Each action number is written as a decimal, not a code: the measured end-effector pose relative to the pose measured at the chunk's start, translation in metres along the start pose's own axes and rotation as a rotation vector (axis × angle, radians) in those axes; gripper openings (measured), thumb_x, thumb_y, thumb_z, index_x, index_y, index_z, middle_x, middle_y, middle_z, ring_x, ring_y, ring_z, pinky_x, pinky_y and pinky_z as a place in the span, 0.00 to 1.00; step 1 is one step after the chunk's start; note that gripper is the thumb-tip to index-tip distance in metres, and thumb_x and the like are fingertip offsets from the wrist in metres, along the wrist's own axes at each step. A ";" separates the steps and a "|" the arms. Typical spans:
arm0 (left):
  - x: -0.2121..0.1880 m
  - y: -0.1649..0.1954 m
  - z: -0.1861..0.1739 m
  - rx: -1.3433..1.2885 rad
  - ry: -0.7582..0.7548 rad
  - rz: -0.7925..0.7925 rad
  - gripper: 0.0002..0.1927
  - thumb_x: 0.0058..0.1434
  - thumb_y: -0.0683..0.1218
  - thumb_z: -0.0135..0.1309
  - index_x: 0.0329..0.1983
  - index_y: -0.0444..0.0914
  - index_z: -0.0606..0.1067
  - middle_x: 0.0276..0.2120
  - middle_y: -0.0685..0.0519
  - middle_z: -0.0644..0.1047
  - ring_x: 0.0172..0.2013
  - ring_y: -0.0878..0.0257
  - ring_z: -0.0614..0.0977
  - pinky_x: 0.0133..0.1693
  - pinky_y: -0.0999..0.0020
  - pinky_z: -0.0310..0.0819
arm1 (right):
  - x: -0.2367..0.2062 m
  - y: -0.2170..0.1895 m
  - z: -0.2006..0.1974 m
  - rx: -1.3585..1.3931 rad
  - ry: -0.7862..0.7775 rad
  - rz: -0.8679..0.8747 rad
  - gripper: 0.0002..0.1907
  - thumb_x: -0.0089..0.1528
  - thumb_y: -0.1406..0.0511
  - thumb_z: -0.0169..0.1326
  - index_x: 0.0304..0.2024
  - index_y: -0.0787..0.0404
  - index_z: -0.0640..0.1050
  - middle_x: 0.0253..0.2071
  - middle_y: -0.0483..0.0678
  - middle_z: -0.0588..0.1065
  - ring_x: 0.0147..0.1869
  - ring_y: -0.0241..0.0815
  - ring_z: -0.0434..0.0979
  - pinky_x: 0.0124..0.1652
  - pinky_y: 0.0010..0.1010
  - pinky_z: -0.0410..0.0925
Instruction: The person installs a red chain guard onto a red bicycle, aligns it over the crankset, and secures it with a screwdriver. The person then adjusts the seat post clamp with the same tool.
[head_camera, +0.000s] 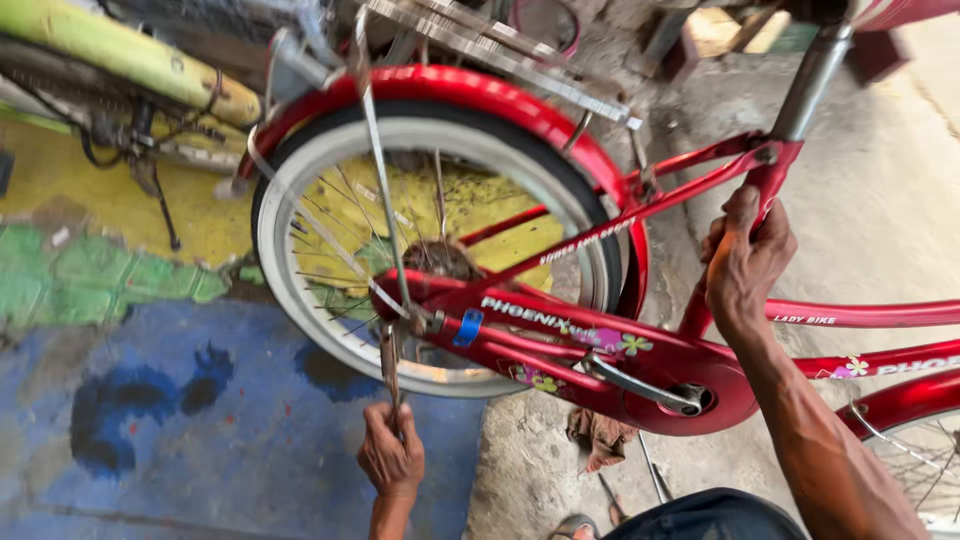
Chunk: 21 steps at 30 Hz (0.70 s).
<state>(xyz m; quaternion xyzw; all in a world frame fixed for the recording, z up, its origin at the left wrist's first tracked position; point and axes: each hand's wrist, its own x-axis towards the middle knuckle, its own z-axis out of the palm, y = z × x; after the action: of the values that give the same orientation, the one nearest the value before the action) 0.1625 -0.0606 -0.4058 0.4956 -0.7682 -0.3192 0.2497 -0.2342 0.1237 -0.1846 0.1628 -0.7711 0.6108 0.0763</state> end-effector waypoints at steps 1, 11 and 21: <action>0.000 0.001 -0.003 -0.005 0.005 -0.003 0.18 0.66 0.57 0.49 0.41 0.37 0.67 0.26 0.47 0.76 0.27 0.43 0.79 0.30 0.49 0.70 | -0.008 -0.007 -0.002 -0.015 0.010 0.002 0.24 0.75 0.49 0.48 0.39 0.62 0.69 0.23 0.43 0.67 0.22 0.32 0.66 0.23 0.26 0.59; 0.093 0.230 -0.148 -0.500 0.159 1.115 0.18 0.60 0.47 0.66 0.47 0.39 0.71 0.42 0.50 0.72 0.45 0.54 0.73 0.49 0.55 0.63 | -0.078 -0.021 -0.020 0.074 0.135 -0.104 0.17 0.77 0.55 0.48 0.43 0.60 0.70 0.29 0.41 0.68 0.28 0.30 0.66 0.29 0.26 0.62; 0.131 0.383 -0.204 0.276 -0.388 1.163 0.30 0.68 0.65 0.48 0.51 0.34 0.78 0.31 0.45 0.80 0.34 0.51 0.80 0.36 0.55 0.70 | -0.142 -0.065 -0.048 -0.204 0.115 -0.064 0.16 0.73 0.61 0.42 0.60 0.61 0.68 0.25 0.41 0.70 0.25 0.29 0.66 0.26 0.26 0.62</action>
<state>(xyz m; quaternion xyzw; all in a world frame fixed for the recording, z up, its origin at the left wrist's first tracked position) 0.0247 -0.1136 0.0232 -0.0427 -0.9776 -0.1133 0.1720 -0.0829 0.1792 -0.1580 0.1433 -0.8180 0.5348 0.1563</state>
